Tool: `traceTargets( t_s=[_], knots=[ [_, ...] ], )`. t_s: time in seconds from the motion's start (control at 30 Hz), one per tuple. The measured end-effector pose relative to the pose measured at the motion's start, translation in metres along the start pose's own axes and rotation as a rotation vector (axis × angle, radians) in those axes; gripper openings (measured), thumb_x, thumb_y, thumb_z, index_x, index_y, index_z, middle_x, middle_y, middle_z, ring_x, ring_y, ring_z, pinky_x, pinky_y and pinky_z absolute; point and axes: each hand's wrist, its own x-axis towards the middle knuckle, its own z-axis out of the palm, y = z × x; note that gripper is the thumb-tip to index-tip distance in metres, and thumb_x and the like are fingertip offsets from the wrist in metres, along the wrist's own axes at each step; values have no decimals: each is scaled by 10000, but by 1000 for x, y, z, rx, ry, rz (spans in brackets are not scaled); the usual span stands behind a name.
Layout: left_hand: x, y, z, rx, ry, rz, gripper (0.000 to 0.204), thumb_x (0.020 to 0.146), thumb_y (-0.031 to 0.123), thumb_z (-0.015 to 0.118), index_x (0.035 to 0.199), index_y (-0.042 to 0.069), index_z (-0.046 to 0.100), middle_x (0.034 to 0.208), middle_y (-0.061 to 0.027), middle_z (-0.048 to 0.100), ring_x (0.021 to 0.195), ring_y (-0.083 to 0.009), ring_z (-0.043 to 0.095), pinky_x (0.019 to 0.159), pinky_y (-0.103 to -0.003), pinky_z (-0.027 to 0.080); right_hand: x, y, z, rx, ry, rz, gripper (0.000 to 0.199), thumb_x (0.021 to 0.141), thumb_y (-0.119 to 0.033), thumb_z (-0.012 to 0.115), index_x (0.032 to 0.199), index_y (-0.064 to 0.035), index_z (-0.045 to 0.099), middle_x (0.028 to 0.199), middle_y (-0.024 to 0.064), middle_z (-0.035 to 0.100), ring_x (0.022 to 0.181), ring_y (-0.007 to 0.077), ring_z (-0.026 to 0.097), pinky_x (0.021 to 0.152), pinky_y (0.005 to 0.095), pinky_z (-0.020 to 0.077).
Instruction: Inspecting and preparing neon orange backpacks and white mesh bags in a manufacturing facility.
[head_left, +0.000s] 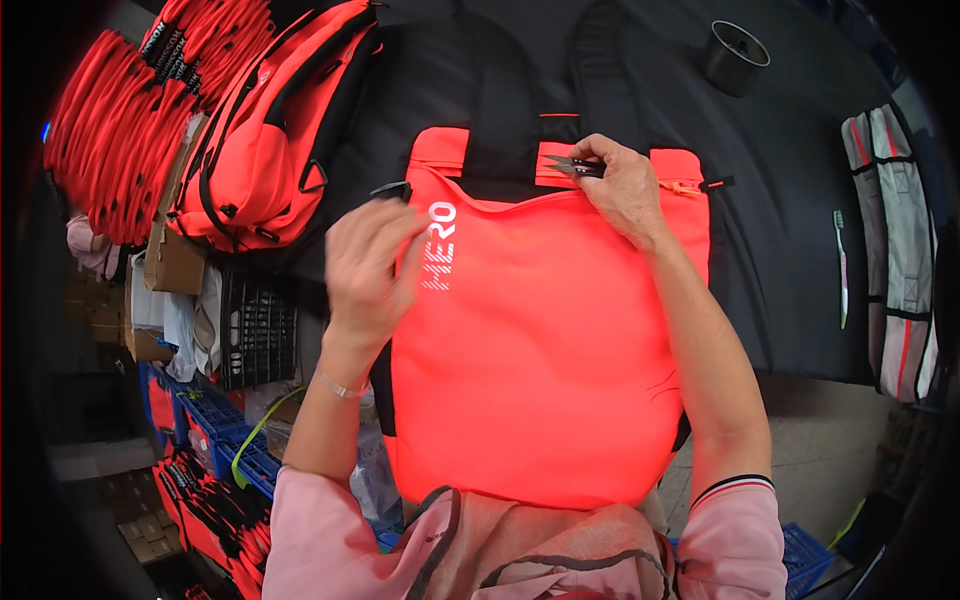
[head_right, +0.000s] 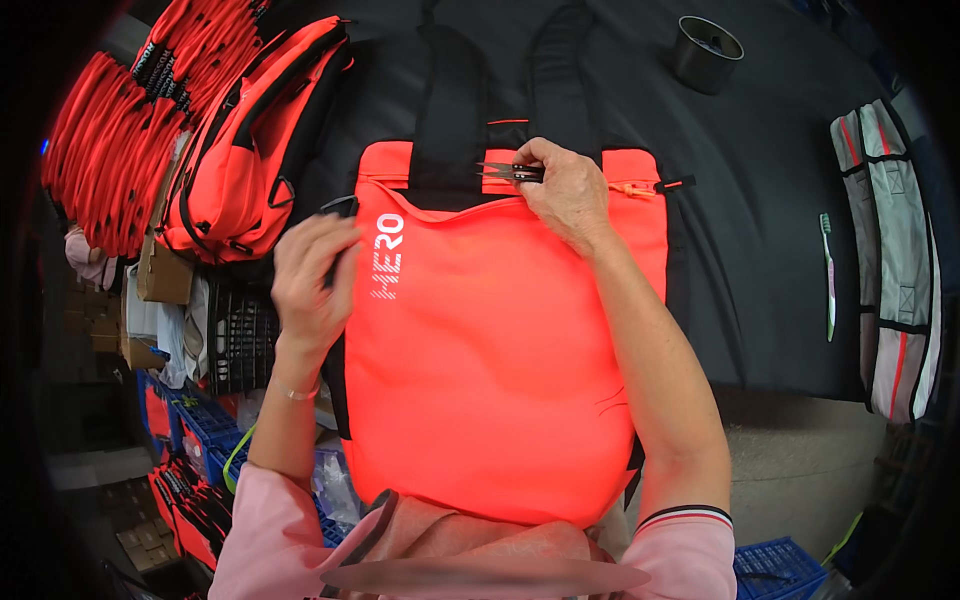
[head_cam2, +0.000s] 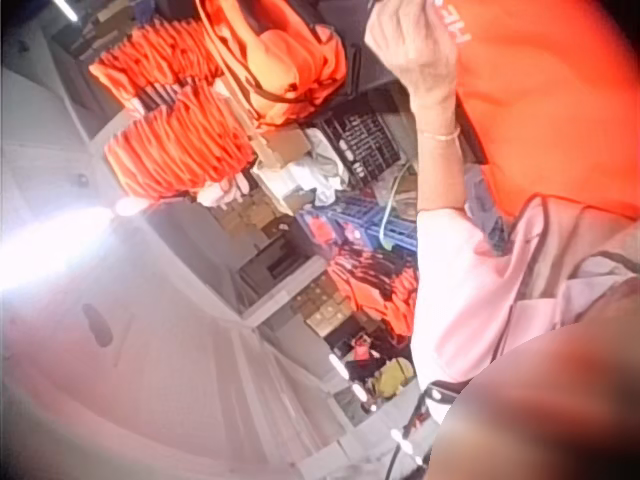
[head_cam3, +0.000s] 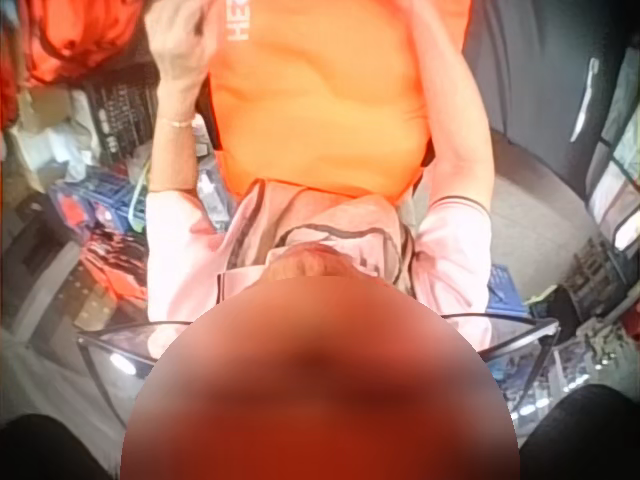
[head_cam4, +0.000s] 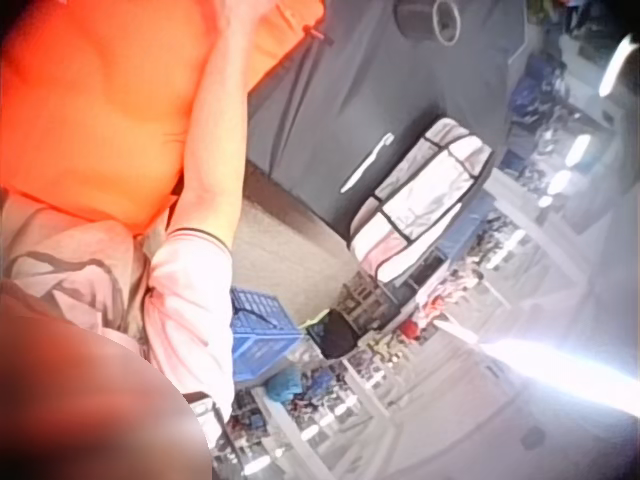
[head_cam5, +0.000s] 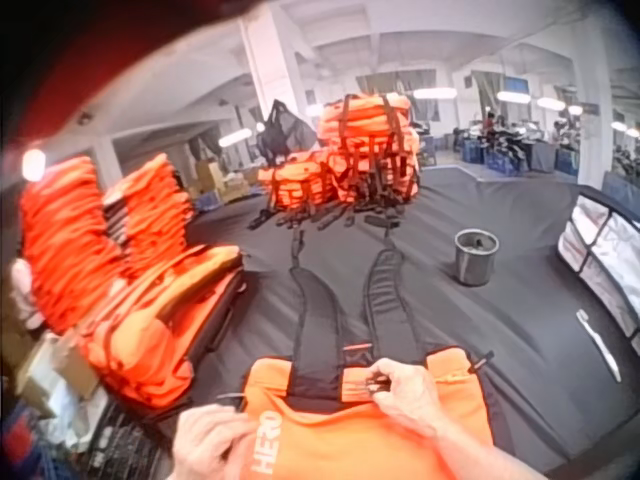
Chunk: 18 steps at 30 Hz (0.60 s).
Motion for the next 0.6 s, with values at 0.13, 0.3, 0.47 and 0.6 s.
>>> traceTargets(
  t_s=[0.13,0.3,0.47,0.6],
  knots=[
    [32,-21,39,74,-108,68,134,750,30,759,842,54,664,862,-56,645,905,-263,600,785,-364,480,1,2,4,21,10,-41,156,774,-87,674,930,-76,675,822,74,710,756,249,675,681,371,503],
    [25,-38,56,28,-196,-150,116,755,71,763,799,63,657,837,-38,614,876,-250,573,766,-350,482,-1,5,4,61,9,-29,164,764,-60,654,926,-81,669,818,72,709,761,252,674,683,367,504],
    [21,-35,54,-3,-246,-140,91,794,93,727,882,87,706,931,-38,613,909,-245,567,781,-338,489,0,5,2,26,-5,-44,131,805,-19,650,935,-39,649,786,72,686,727,148,635,683,286,478],
    [17,-35,47,35,-302,-40,157,808,101,695,961,116,727,1012,-42,603,1002,-246,553,836,-344,474,1,7,2,41,30,-64,169,753,-46,646,919,-72,664,801,81,701,757,260,671,691,372,502]
  ],
)
